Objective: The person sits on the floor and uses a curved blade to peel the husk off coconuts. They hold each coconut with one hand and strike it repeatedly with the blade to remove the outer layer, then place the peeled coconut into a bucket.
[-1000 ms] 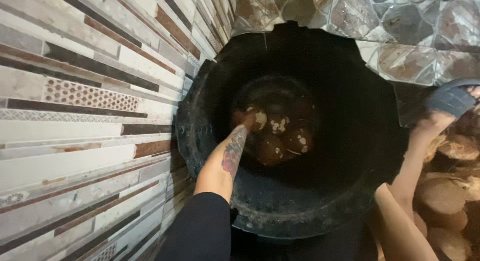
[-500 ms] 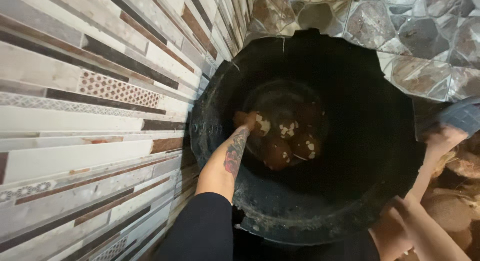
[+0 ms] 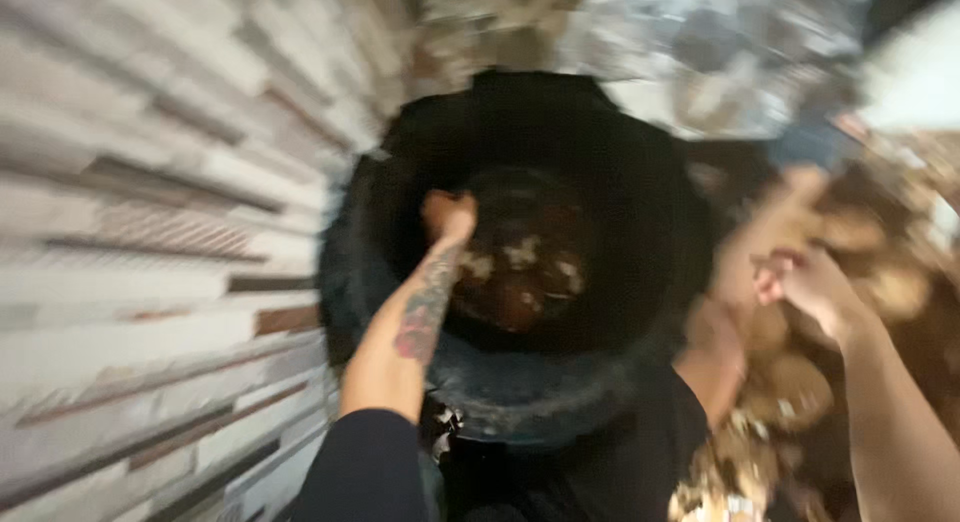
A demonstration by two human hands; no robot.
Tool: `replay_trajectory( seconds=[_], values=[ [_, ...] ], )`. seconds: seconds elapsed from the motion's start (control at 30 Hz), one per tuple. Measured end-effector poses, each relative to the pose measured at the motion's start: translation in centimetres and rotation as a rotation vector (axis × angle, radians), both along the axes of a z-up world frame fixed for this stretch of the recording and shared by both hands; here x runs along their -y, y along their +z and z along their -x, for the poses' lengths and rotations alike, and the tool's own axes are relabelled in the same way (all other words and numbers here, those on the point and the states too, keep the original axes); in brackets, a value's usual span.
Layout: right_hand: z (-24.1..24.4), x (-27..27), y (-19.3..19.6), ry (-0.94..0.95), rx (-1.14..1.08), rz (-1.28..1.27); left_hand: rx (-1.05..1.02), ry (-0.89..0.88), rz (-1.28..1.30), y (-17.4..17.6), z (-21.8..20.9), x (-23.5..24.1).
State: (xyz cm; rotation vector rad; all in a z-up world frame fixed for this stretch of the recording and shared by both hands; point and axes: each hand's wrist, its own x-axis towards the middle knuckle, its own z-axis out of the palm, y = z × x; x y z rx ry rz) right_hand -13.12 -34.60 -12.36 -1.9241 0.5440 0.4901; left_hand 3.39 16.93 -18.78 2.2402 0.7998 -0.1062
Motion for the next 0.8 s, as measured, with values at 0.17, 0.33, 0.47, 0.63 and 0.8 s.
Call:
replay_trajectory(
  seconds=[0.17, 0.33, 0.47, 0.63, 0.8],
  values=[
    [7.5, 4.2, 4.3, -0.417, -0.016, 0.066, 0.417, -0.004, -0.146, 8.2, -2.9, 7.2],
    [17.7, 6.5, 8.0, -0.605, -0.019, 0.115, 0.713, -0.258, 0.057, 17.5, -3.5, 19.5],
    [24.7, 7.4, 10.6, -0.677, -0.096, 0.141, 0.581, -0.517, 0.240, 21.3, -0.9, 31.3],
    [32.8, 6.9, 7.4, -0.745, -0.247, 0.136, 0.462, -0.821, 0.323, 16.3, 6.6, 44.1],
    [37.7, 4.5, 1.2, -0.422, -0.397, 0.257, 0.458, -2.132, -0.609, 10.9, 13.1, 49.0]
  ],
)
